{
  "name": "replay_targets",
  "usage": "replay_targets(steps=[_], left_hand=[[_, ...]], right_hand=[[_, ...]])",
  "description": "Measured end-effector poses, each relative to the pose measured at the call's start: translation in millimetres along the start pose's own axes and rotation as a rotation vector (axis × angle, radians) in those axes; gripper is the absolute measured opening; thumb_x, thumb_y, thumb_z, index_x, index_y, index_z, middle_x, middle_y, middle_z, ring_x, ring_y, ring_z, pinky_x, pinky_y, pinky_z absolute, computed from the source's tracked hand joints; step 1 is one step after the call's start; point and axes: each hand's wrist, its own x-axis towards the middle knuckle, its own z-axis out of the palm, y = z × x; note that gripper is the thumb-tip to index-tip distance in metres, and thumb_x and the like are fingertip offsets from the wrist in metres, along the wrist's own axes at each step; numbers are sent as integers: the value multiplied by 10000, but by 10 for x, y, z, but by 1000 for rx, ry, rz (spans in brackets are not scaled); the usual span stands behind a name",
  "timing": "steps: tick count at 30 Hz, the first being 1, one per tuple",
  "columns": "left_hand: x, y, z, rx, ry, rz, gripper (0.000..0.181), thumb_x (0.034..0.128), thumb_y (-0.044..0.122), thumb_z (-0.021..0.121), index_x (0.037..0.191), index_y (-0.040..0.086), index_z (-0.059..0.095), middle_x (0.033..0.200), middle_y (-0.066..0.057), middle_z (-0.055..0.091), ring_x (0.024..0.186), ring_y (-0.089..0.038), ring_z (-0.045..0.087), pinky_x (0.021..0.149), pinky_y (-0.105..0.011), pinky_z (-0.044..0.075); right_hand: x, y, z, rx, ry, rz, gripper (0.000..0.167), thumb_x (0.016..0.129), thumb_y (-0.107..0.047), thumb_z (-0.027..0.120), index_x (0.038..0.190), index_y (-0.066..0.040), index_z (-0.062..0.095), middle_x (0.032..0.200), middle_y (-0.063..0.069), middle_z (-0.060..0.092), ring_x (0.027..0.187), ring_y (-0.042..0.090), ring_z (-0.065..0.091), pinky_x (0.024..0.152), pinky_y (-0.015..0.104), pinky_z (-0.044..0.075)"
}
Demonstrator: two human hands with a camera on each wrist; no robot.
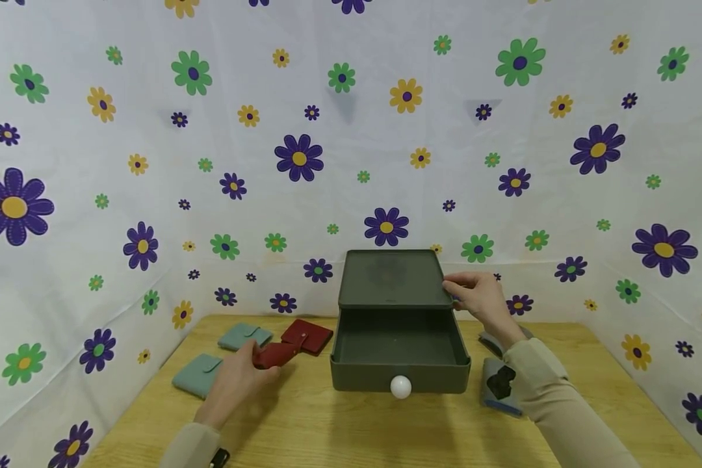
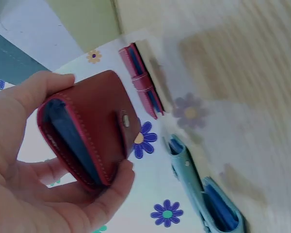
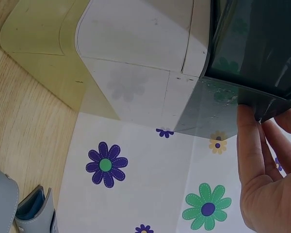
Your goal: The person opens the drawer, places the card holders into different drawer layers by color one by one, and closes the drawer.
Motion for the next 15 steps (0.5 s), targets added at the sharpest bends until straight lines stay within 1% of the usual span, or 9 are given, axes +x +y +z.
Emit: replay_targets(steps=[4, 7, 11, 15], left_hand=[[-9, 68, -39, -11, 93, 52, 474, 803, 354, 774, 1100, 53, 559, 962, -126, 691, 739, -186, 589, 617, -306, 478], [-22, 133, -92, -39, 174, 91, 483, 795, 351, 782, 1116, 53, 579, 972, -139, 703, 761, -205, 608, 611, -297, 473], [-59, 224, -160, -67, 265, 135, 477, 792, 346, 785, 1105, 43, 592, 924, -125, 698, 767, -217, 609, 610, -291, 470], [-90, 307, -202, -103, 343, 180, 462, 789, 333, 799, 1090, 52, 589, 879, -101, 689, 734, -198, 606, 607, -273, 484]], right_hand=[[-11, 1, 8, 3, 1, 3, 369, 973, -212, 616, 1275, 0, 633, 1197, 249, 653, 847, 140, 699, 806, 407, 593], [-14, 2, 5, -7, 5, -7, 374, 974, -221, 615, 1277, -4, 633, 1194, 248, 654, 840, 141, 698, 774, 364, 600], [-14, 4, 1, -13, 11, -12, 375, 974, -227, 615, 1276, -5, 634, 1189, 248, 657, 823, 134, 698, 734, 306, 598], [-11, 9, 4, -14, 10, -5, 377, 974, -231, 616, 1277, -7, 634, 1189, 245, 657, 822, 130, 697, 732, 297, 597]])
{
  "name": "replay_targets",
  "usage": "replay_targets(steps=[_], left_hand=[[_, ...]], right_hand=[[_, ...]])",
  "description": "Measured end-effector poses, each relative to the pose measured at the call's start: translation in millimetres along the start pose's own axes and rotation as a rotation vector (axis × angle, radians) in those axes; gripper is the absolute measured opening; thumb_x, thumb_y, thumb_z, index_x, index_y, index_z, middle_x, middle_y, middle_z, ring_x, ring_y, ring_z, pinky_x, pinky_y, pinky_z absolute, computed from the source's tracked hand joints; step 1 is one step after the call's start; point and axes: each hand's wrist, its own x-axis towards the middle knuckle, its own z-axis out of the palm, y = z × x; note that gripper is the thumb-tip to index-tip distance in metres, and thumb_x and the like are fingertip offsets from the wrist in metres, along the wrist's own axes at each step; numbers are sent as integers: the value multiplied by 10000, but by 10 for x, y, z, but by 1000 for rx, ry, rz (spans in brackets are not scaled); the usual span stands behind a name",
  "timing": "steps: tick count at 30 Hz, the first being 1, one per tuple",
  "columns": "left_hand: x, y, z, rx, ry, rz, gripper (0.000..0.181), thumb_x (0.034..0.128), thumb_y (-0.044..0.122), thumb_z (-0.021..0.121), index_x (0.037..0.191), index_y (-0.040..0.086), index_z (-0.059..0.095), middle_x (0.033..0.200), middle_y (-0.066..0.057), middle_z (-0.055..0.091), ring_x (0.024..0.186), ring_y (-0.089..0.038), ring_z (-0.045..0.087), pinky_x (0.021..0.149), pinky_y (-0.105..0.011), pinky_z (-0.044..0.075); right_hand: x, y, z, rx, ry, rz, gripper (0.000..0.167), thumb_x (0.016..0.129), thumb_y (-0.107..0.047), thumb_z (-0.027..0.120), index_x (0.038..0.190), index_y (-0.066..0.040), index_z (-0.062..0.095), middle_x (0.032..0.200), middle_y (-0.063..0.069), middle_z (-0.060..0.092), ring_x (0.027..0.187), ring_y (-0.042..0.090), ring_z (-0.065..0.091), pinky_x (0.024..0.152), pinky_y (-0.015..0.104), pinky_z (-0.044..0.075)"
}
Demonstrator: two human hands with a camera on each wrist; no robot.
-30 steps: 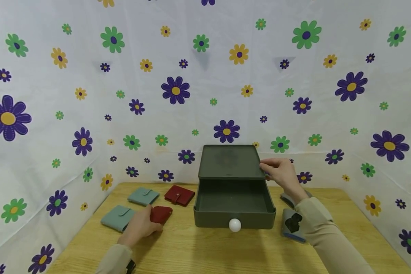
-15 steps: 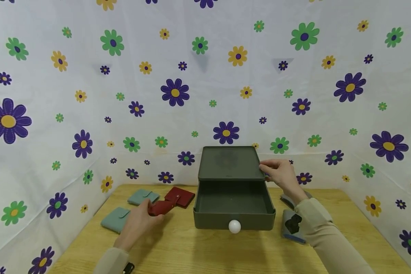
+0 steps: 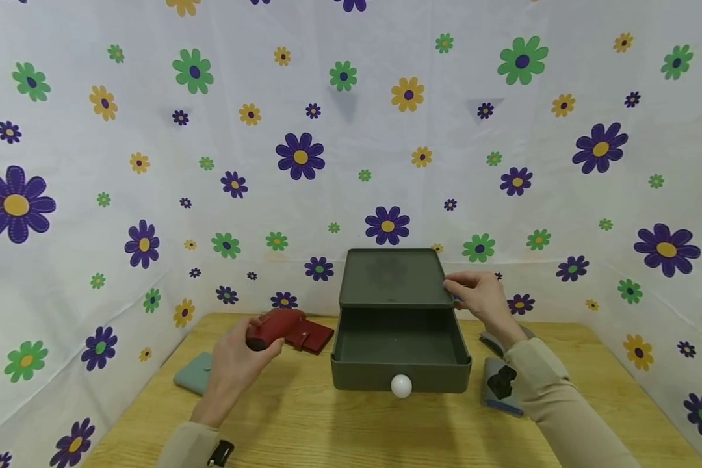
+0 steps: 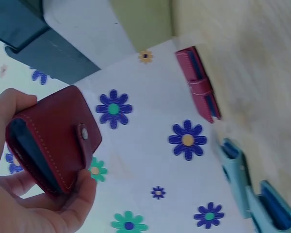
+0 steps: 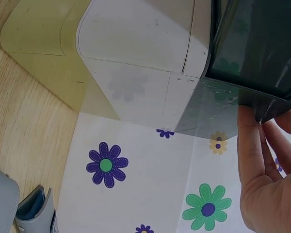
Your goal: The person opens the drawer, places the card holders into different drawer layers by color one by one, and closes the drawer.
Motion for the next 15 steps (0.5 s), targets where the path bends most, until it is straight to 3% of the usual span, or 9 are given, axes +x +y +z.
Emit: replay_targets(steps=[7, 11, 15], left_hand=[[-7, 200, -91, -59, 126, 105, 464, 775, 323, 821, 1090, 83, 580, 866, -70, 685, 711, -186, 602, 590, -251, 478], [-20, 314, -143, -75, 138, 126, 468, 777, 329, 819, 1105, 96, 580, 867, -59, 682, 716, -172, 591, 597, -250, 473], [-31, 420, -177, -100, 142, 145, 482, 780, 323, 818, 1128, 85, 583, 897, -65, 674, 733, -171, 586, 601, -250, 483]], right_hand=[[-3, -1, 7, -1, 4, -5, 374, 975, -227, 614, 1274, -5, 635, 1188, 244, 657, 811, 128, 694, 800, 406, 594], [-4, -3, 5, 2, 3, -7, 371, 974, -222, 614, 1272, -1, 636, 1186, 246, 657, 802, 122, 691, 805, 420, 592], [2, -5, 4, 13, 0, 3, 373, 974, -222, 614, 1275, -3, 634, 1190, 248, 655, 799, 115, 690, 763, 355, 600]])
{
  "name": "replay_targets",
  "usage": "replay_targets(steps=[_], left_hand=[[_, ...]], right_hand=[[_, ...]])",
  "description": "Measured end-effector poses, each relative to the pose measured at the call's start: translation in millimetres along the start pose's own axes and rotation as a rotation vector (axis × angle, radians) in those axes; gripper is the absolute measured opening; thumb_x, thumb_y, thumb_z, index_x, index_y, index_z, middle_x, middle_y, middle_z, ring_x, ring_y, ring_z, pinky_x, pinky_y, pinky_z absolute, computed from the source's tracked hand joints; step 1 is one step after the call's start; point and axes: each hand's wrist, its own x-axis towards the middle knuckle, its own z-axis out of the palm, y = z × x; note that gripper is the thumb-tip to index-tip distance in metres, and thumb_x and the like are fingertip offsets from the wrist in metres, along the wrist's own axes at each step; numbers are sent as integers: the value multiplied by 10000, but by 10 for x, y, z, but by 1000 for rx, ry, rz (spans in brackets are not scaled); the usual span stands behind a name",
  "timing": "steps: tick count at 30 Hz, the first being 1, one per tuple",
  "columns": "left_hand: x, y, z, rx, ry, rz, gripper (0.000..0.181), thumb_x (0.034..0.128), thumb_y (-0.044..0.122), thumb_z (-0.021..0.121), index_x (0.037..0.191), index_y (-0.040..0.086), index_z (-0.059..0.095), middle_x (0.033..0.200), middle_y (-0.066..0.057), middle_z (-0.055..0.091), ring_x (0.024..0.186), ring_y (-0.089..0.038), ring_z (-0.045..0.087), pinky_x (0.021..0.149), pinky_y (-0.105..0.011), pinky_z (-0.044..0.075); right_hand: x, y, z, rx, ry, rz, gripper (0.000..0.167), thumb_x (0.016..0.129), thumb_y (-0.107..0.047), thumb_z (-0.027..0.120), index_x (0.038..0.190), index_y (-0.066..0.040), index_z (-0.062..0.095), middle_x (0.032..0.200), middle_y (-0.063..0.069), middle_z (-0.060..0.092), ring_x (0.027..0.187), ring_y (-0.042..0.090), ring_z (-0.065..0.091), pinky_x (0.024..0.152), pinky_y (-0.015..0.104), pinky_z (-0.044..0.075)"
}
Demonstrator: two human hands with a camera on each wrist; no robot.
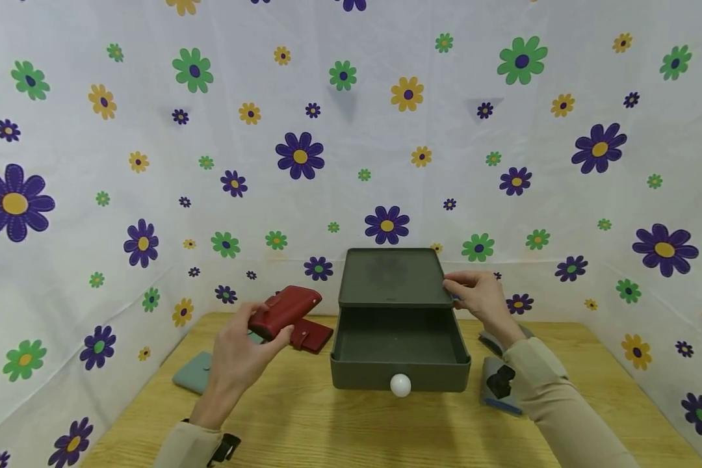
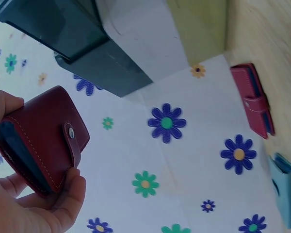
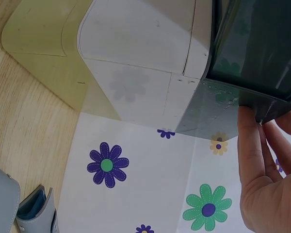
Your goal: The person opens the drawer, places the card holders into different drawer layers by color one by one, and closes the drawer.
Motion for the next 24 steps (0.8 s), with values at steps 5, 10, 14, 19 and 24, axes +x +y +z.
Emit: replay_targets(steps=[5, 10, 14, 19, 24], left_hand=[[5, 185, -34, -56, 1, 20, 489, 774, 296, 825, 1143, 91, 578, 935, -75, 667, 752, -178, 587, 615, -259, 498], [2, 371, -55, -134, -7, 59, 492, 761, 252, 839, 1151, 102, 578, 952, -74, 677, 743, -161, 594, 610, -258, 503], [14, 471, -49, -158, 1, 107, 496, 756, 227, 842, 1154, 88, 581, 966, -77, 672, 749, -151, 595, 594, -262, 510], [17, 565, -24, -170, 0, 158, 502, 743, 208, 849, 1153, 87, 584, 944, -75, 669, 754, -152, 605, 564, -252, 535], [1, 664, 1, -191, -34, 193, 501, 742, 201, 850, 1150, 85, 582, 967, -86, 662, 780, -175, 627, 576, -237, 572]], right_hand=[[-1, -2, 4, -2, 7, 5, 367, 973, -219, 615, 1271, -6, 639, 1189, 243, 659, 797, 113, 691, 744, 321, 598], [-7, -13, 5, -9, 8, 8, 365, 974, -217, 612, 1271, -7, 639, 1188, 243, 662, 789, 113, 690, 800, 418, 593], [-5, -13, 8, -7, 6, 9, 364, 974, -218, 611, 1271, -9, 640, 1184, 240, 664, 783, 109, 688, 798, 418, 593], [1, -10, 13, -1, 4, -3, 359, 973, -213, 613, 1264, -4, 643, 1177, 244, 665, 784, 108, 691, 787, 408, 596], [2, -11, 11, -3, 9, -3, 360, 972, -214, 614, 1260, 0, 644, 1175, 244, 666, 778, 109, 686, 731, 313, 598]])
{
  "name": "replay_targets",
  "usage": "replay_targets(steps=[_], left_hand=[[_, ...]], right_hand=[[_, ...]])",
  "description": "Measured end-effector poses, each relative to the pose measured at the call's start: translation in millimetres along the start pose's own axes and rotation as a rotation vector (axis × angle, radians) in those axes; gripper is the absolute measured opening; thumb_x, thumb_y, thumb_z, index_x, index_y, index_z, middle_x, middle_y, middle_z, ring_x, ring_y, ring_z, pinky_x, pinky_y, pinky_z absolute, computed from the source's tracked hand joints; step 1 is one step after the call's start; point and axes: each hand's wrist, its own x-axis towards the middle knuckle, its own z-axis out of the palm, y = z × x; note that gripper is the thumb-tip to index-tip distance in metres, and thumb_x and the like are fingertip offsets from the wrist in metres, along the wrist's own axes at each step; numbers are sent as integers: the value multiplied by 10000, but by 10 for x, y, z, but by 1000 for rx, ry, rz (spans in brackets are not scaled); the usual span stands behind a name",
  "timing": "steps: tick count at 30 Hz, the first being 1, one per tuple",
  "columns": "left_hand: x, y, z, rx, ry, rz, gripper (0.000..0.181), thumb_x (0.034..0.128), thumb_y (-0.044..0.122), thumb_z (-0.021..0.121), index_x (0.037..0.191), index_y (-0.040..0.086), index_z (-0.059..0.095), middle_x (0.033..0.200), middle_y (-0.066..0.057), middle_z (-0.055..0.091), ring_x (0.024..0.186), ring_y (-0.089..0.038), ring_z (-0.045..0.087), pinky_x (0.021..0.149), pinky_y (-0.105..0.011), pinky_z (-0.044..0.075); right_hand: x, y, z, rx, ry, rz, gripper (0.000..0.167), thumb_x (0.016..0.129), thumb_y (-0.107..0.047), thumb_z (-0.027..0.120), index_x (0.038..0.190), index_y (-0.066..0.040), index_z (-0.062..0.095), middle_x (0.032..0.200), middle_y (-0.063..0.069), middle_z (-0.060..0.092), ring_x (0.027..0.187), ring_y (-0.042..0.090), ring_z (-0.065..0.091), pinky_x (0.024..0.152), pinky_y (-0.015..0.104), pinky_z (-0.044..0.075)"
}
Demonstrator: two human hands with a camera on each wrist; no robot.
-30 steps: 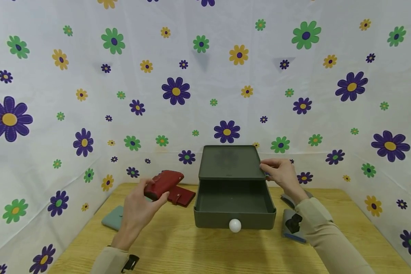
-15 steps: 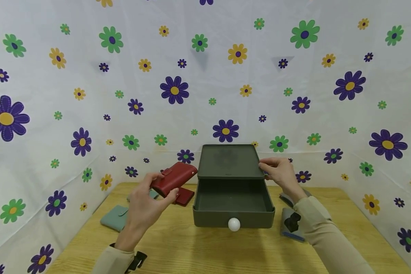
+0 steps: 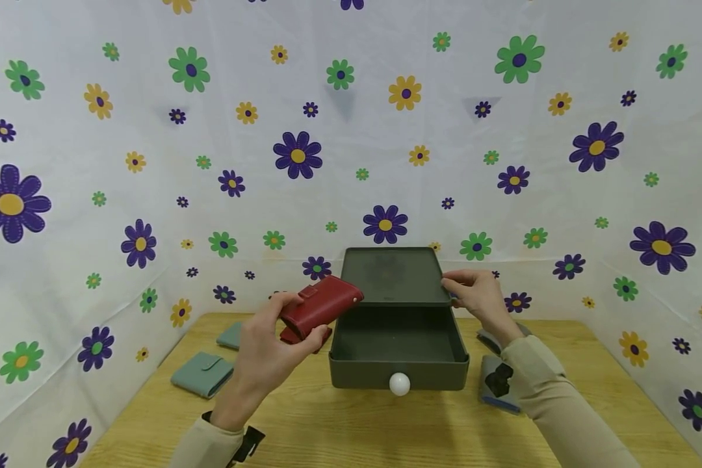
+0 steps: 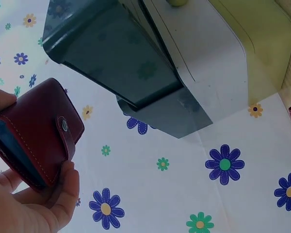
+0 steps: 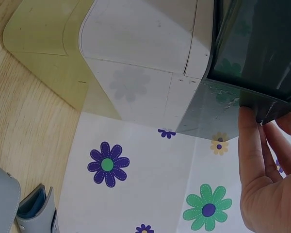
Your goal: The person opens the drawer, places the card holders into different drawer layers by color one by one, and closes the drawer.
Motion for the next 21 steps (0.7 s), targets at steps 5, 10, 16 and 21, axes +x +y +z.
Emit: replay_targets(steps=[5, 10, 16, 21], left_hand=[[-24, 75, 38, 0, -44, 33, 494, 739, 211, 848, 1140, 99, 584, 997, -66, 661, 791, -158, 616, 587, -218, 558], [-25, 150, 88, -5, -112, 57, 451, 751, 240, 838, 1109, 118, 593, 986, -34, 659, 783, -123, 601, 592, -192, 543], [28, 210, 160, 30, -231, 49, 396, 769, 297, 820, 1062, 153, 597, 933, 31, 619, 699, -94, 543, 541, -190, 503], [83, 238, 227, 129, -256, 55, 374, 771, 373, 806, 1015, 159, 620, 849, 66, 626, 664, -83, 508, 549, -195, 455]], right_hand=[[-3, 1, 2, 3, 5, 2, 357, 971, -211, 616, 1255, 4, 646, 1168, 248, 667, 768, 108, 685, 680, 236, 579], [-6, 1, 2, 2, 2, 8, 361, 972, -216, 615, 1261, -2, 644, 1177, 246, 663, 778, 109, 687, 714, 288, 594], [-6, 11, 8, -2, 7, 13, 366, 973, -222, 612, 1269, -8, 640, 1189, 240, 657, 794, 116, 681, 751, 347, 599], [-1, 7, 18, -5, 18, 9, 361, 971, -222, 616, 1263, -11, 646, 1183, 237, 662, 787, 117, 682, 744, 344, 599]])
